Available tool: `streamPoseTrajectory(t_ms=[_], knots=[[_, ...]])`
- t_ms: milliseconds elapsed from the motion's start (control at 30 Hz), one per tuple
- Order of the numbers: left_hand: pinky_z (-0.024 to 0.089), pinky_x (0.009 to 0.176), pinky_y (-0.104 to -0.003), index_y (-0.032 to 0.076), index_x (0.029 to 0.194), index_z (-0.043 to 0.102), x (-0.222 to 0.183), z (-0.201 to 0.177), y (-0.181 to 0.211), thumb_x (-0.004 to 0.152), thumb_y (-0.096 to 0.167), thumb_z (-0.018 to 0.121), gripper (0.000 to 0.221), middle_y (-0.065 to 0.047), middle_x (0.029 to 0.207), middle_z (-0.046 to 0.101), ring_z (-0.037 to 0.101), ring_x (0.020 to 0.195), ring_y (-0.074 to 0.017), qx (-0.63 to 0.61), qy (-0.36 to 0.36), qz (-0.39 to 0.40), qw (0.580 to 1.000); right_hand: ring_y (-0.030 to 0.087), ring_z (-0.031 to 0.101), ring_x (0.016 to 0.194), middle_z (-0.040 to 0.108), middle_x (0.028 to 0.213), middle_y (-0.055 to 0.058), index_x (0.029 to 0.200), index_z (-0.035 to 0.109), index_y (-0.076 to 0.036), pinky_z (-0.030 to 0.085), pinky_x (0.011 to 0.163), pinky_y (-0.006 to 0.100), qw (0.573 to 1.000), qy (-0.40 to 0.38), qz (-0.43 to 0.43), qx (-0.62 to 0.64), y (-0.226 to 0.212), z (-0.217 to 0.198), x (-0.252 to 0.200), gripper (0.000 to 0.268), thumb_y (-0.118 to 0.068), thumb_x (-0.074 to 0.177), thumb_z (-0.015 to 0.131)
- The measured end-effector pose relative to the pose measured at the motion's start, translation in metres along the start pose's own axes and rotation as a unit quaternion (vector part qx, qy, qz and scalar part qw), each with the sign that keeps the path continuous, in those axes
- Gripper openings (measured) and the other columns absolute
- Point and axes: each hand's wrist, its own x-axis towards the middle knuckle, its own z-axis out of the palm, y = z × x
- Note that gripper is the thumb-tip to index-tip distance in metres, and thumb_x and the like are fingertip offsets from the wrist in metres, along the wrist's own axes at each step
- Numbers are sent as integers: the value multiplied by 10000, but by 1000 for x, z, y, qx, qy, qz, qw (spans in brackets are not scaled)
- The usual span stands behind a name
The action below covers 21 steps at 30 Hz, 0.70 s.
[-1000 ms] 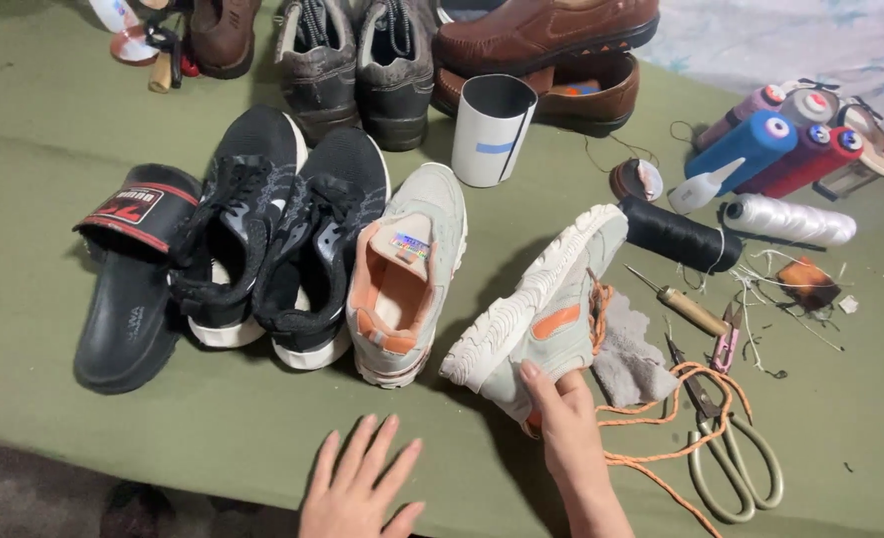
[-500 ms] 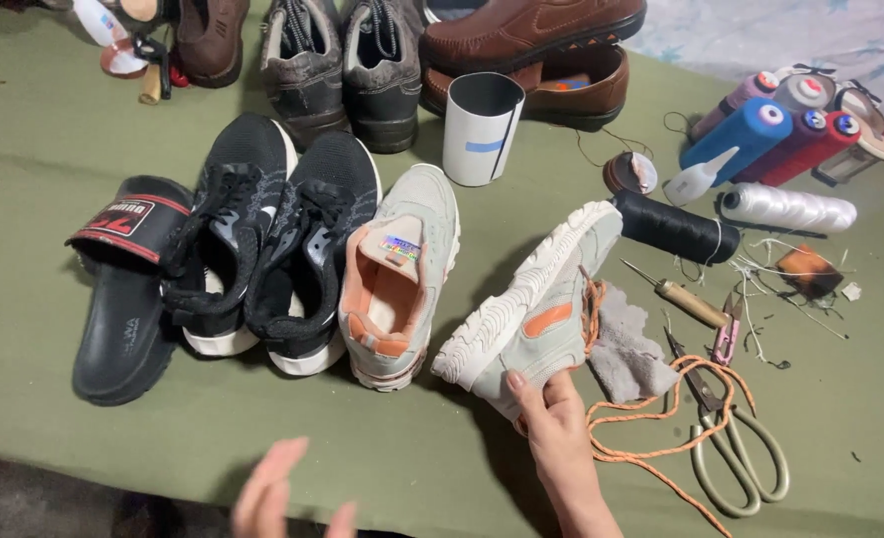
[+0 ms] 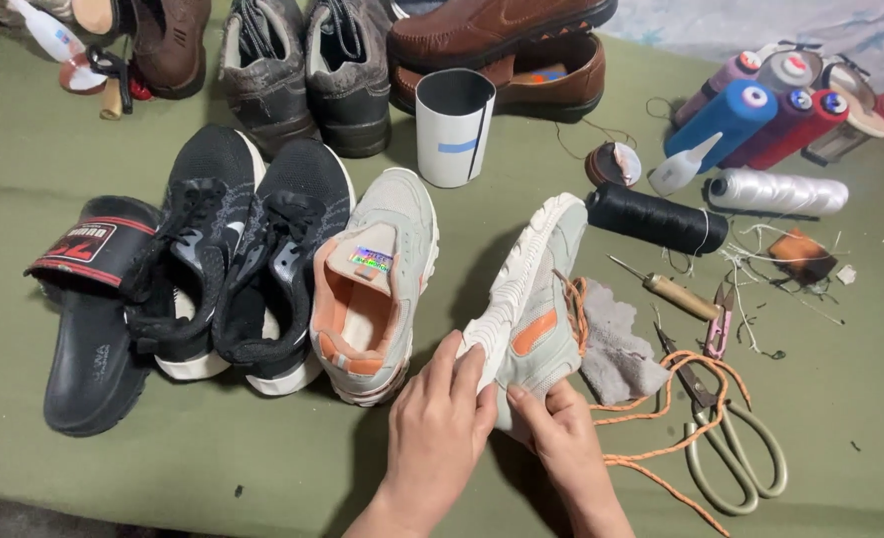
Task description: Applying adhesive to the sole of a sneaker for repair in a shoe workshop.
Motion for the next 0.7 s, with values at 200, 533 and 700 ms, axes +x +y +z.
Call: streamPoseTrajectory(t_ms=[200, 533, 700], knots=[[572, 702, -384, 9, 1176, 651, 0, 4, -3, 782, 111, 756, 420, -200, 1269, 623, 690, 835, -296, -1, 22, 12, 1000, 196, 686, 806, 801, 1001, 201, 1173, 711, 129, 544, 685, 300, 1000, 2, 3, -12, 4, 1, 2, 294, 20, 913, 627], [556, 627, -399, 52, 1141, 621, 12, -1, 2, 727, 146, 750, 444, -120, 1178, 617, 686, 753, -287, -5, -21, -29, 999, 181, 682, 826, 799, 1009, 185, 1172, 709, 119, 534, 704, 287, 1000, 16, 3, -14, 0, 8, -3, 292, -1, 918, 629], [539, 711, -410, 39, 1174, 581, 13, 7, 5, 788, 207, 740, 450, -114, 1087, 604, 653, 873, -297, 1, -35, -57, 998, 190, 715, 861, 812, 1022, 187, 1161, 707, 114, 562, 734, 292, 999, 14, -13, -34, 2, 6, -4, 297, -28, 910, 638]])
